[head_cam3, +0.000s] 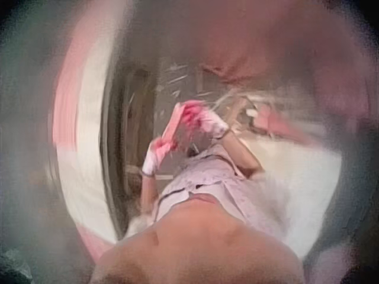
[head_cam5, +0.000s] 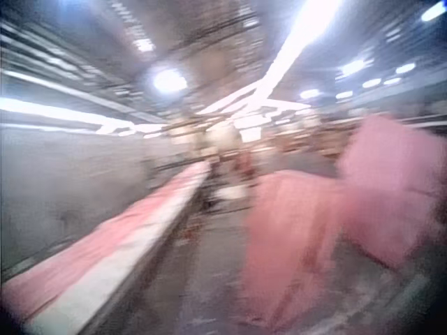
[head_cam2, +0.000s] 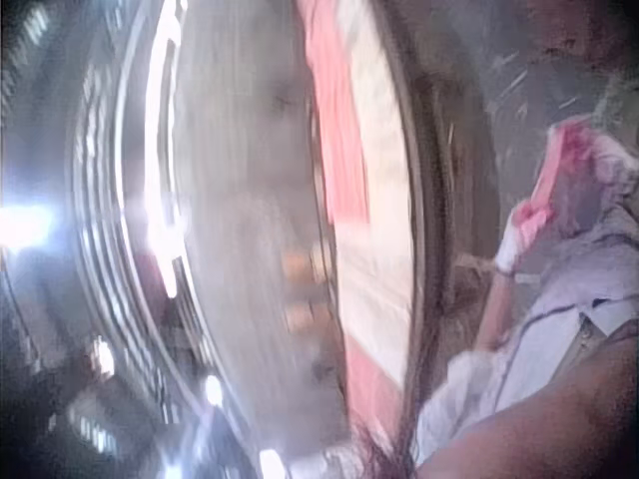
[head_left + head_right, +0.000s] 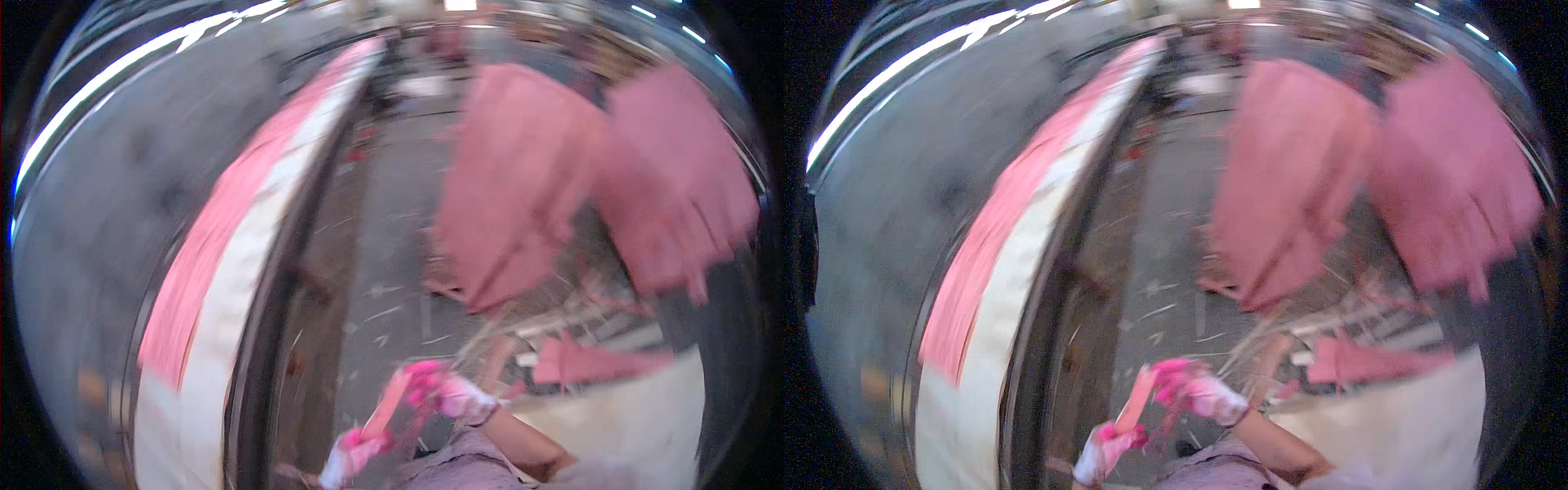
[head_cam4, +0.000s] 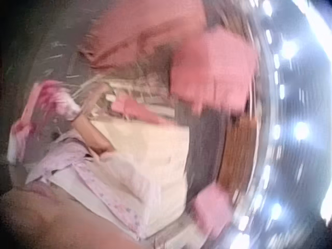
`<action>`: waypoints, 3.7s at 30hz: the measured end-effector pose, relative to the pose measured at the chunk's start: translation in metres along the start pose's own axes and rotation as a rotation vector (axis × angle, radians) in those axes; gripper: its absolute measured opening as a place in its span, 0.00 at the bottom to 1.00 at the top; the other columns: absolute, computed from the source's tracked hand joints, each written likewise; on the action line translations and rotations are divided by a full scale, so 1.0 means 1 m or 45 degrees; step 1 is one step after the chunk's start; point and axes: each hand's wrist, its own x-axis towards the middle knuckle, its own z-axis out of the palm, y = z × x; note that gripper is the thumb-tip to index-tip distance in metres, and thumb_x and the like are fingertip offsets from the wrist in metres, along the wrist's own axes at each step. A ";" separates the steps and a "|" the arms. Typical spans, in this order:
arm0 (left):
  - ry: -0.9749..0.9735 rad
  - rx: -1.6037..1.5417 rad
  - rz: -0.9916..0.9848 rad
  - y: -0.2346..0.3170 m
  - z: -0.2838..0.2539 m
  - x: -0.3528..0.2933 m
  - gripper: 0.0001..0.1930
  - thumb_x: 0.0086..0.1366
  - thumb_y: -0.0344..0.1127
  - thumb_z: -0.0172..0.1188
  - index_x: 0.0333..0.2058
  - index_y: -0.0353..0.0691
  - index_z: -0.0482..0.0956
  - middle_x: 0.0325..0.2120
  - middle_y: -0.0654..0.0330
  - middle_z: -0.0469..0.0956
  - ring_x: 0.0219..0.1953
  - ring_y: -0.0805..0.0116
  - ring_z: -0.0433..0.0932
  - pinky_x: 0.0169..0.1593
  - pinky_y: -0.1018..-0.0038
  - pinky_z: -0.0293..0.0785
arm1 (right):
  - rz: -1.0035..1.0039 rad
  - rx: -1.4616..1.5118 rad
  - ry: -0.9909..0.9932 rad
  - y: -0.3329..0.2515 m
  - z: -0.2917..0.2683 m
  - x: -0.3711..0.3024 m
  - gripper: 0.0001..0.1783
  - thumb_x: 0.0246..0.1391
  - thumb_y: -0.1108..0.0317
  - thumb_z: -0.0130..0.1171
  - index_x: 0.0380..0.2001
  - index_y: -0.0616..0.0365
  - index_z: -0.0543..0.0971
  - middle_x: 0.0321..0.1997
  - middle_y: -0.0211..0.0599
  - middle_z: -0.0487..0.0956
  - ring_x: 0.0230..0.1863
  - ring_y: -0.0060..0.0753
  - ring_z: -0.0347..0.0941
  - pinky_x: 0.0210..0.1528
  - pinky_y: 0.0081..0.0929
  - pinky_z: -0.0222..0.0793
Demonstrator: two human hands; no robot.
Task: The person lays veneer sheets onto a conveyor line, applies tape strips over cracks in the wood sheets using a handheld tool, and fetches additional veneer sheets from a stack to place onto the line.
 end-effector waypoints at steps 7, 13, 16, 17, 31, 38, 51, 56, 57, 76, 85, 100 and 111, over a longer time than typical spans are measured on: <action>0.170 -0.126 0.286 -0.055 -0.036 -0.041 0.16 0.63 0.37 0.57 0.47 0.34 0.73 0.36 0.63 0.78 0.36 0.76 0.74 0.41 0.79 0.70 | 0.247 -0.420 0.091 0.018 0.091 0.041 0.26 0.50 0.66 0.62 0.51 0.65 0.70 0.37 0.39 0.78 0.30 0.24 0.76 0.28 0.19 0.73; 0.417 -0.111 0.214 -0.100 -0.066 -0.142 0.19 0.64 0.41 0.57 0.49 0.36 0.71 0.40 0.64 0.77 0.39 0.78 0.73 0.44 0.81 0.69 | 0.420 -0.620 -0.042 0.113 0.154 0.056 0.18 0.51 0.73 0.58 0.46 0.66 0.74 0.31 0.33 0.78 0.27 0.21 0.74 0.29 0.18 0.73; 0.509 -0.070 0.221 -0.125 -0.102 -0.160 0.20 0.64 0.41 0.57 0.50 0.35 0.70 0.41 0.63 0.77 0.40 0.77 0.73 0.45 0.81 0.69 | 0.354 -0.562 -0.260 0.158 0.173 0.062 0.17 0.52 0.76 0.54 0.48 0.65 0.73 0.34 0.34 0.77 0.30 0.21 0.74 0.30 0.20 0.75; 0.541 0.026 0.195 -0.136 -0.117 -0.162 0.21 0.64 0.40 0.56 0.52 0.34 0.68 0.41 0.62 0.77 0.42 0.76 0.73 0.47 0.81 0.69 | 0.350 -0.567 -0.276 0.176 0.177 0.068 0.17 0.52 0.76 0.54 0.48 0.65 0.73 0.34 0.34 0.77 0.30 0.21 0.74 0.30 0.20 0.75; 0.800 -0.102 0.476 -0.238 -0.335 -0.306 0.17 0.65 0.43 0.53 0.45 0.35 0.74 0.34 0.62 0.79 0.38 0.75 0.76 0.43 0.79 0.71 | 0.298 -0.853 -0.413 0.412 0.360 0.122 0.13 0.50 0.76 0.57 0.41 0.67 0.76 0.31 0.32 0.78 0.29 0.20 0.74 0.32 0.19 0.72; 1.336 -0.800 0.588 -0.357 -0.391 -0.368 0.18 0.61 0.39 0.60 0.44 0.31 0.75 0.38 0.56 0.79 0.37 0.73 0.78 0.40 0.77 0.74 | -0.124 -1.206 -1.401 0.531 0.469 0.074 0.09 0.44 0.70 0.62 0.32 0.54 0.78 0.33 0.34 0.79 0.26 0.28 0.75 0.28 0.23 0.72; 1.679 -1.024 0.631 -0.386 -0.412 -0.432 0.11 0.61 0.31 0.55 0.40 0.31 0.77 0.32 0.55 0.79 0.34 0.65 0.80 0.36 0.72 0.78 | 0.366 -0.980 -1.622 0.648 0.562 0.102 0.13 0.51 0.65 0.57 0.41 0.55 0.77 0.27 0.27 0.78 0.19 0.20 0.71 0.23 0.17 0.67; 1.303 -0.736 0.951 -0.313 -0.440 -0.472 0.17 0.62 0.37 0.57 0.42 0.28 0.76 0.35 0.52 0.80 0.35 0.64 0.80 0.40 0.71 0.77 | 1.369 -0.739 -1.368 0.693 0.563 0.188 0.16 0.54 0.67 0.55 0.45 0.61 0.76 0.28 0.25 0.77 0.20 0.12 0.68 0.22 0.12 0.64; 1.151 -0.601 1.082 -0.300 -0.457 -0.469 0.17 0.62 0.37 0.57 0.43 0.28 0.75 0.35 0.52 0.80 0.35 0.63 0.80 0.41 0.70 0.77 | 1.416 -0.711 -1.496 0.711 0.553 0.199 0.17 0.54 0.66 0.56 0.46 0.61 0.76 0.28 0.24 0.77 0.20 0.12 0.68 0.22 0.12 0.64; 1.338 1.174 -0.562 -0.258 -0.753 -0.443 0.07 0.53 0.40 0.55 0.32 0.54 0.79 0.25 0.62 0.80 0.30 0.60 0.80 0.32 0.65 0.74 | 0.906 -1.255 -1.672 0.900 0.658 0.423 0.11 0.49 0.66 0.58 0.37 0.53 0.77 0.26 0.34 0.78 0.24 0.30 0.75 0.28 0.27 0.71; 1.694 0.050 -0.702 -0.421 -0.893 -0.519 0.15 0.59 0.50 0.53 0.35 0.50 0.81 0.31 0.57 0.80 0.37 0.58 0.78 0.40 0.61 0.73 | 1.418 -0.654 -0.976 0.963 0.732 0.415 0.09 0.54 0.73 0.54 0.39 0.62 0.75 0.26 0.30 0.76 0.22 0.18 0.72 0.23 0.18 0.69; 1.175 -1.314 0.156 -0.520 -0.997 -0.518 0.10 0.63 0.36 0.55 0.30 0.33 0.76 0.23 0.56 0.78 0.22 0.65 0.78 0.27 0.73 0.76 | -0.317 -2.149 -1.735 1.218 0.802 0.509 0.15 0.45 0.63 0.55 0.39 0.45 0.75 0.46 0.30 0.77 0.41 0.38 0.75 0.42 0.37 0.68; 0.928 -1.630 0.261 -0.524 -1.005 -0.523 0.12 0.64 0.35 0.50 0.29 0.31 0.73 0.25 0.57 0.75 0.29 0.60 0.78 0.35 0.67 0.76 | -0.390 -2.493 -1.982 1.227 0.732 0.486 0.11 0.50 0.64 0.47 0.39 0.45 0.70 0.46 0.33 0.75 0.36 0.41 0.76 0.39 0.45 0.62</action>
